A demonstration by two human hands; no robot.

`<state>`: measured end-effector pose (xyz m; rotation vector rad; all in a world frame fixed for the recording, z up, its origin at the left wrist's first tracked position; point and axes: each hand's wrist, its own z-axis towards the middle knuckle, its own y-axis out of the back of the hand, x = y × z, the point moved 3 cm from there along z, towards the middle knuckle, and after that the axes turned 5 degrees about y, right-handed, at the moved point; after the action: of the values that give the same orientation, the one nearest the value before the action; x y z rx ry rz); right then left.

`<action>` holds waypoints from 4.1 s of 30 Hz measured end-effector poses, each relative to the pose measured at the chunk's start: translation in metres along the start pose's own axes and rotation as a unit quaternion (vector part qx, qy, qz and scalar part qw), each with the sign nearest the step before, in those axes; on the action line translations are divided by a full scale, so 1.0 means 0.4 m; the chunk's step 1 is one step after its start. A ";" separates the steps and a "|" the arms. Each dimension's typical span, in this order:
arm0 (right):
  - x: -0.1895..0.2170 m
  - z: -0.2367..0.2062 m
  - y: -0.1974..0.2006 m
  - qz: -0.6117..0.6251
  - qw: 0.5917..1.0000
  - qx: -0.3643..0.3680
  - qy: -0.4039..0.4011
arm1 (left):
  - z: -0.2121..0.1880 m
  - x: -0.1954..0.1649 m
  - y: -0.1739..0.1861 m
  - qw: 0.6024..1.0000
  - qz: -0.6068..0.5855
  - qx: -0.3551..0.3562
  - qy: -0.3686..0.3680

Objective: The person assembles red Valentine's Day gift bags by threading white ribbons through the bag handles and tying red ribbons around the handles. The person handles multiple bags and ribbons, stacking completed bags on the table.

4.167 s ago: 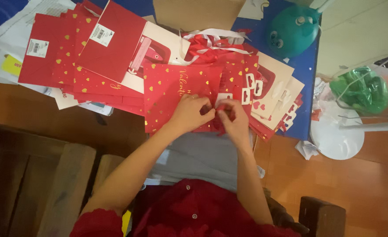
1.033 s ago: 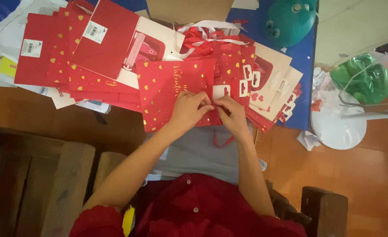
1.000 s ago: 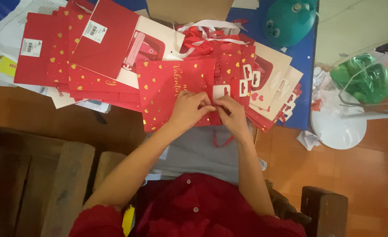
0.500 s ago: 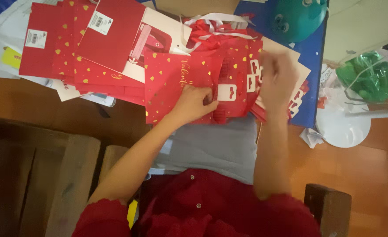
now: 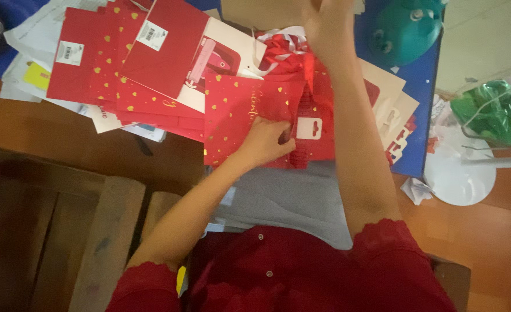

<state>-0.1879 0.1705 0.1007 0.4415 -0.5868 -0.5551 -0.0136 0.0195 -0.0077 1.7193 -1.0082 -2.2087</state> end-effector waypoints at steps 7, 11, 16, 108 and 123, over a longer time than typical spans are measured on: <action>0.095 -0.224 0.084 0.071 0.932 0.132 -0.329 | 0.003 -0.011 0.000 0.999 -0.013 -0.029 0.007; 0.223 -0.382 0.141 0.066 0.922 0.162 -0.345 | 0.007 -0.024 0.000 0.992 -0.091 -0.069 0.045; 0.294 -0.434 0.117 0.184 0.928 0.146 -0.290 | 0.014 -0.073 0.039 0.951 -0.297 -0.084 0.015; 0.227 -0.564 0.088 0.236 0.915 -0.002 -0.326 | 0.016 -0.053 -0.012 0.993 -0.073 -0.072 0.063; 0.218 -0.562 0.071 0.157 0.929 0.011 -0.336 | 0.045 -0.003 -0.012 0.992 -0.044 -0.100 0.066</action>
<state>0.0228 0.1918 -0.0182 0.1577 -1.2988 -0.3820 -0.0283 0.0310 -0.0075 1.8210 -0.6694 -2.1317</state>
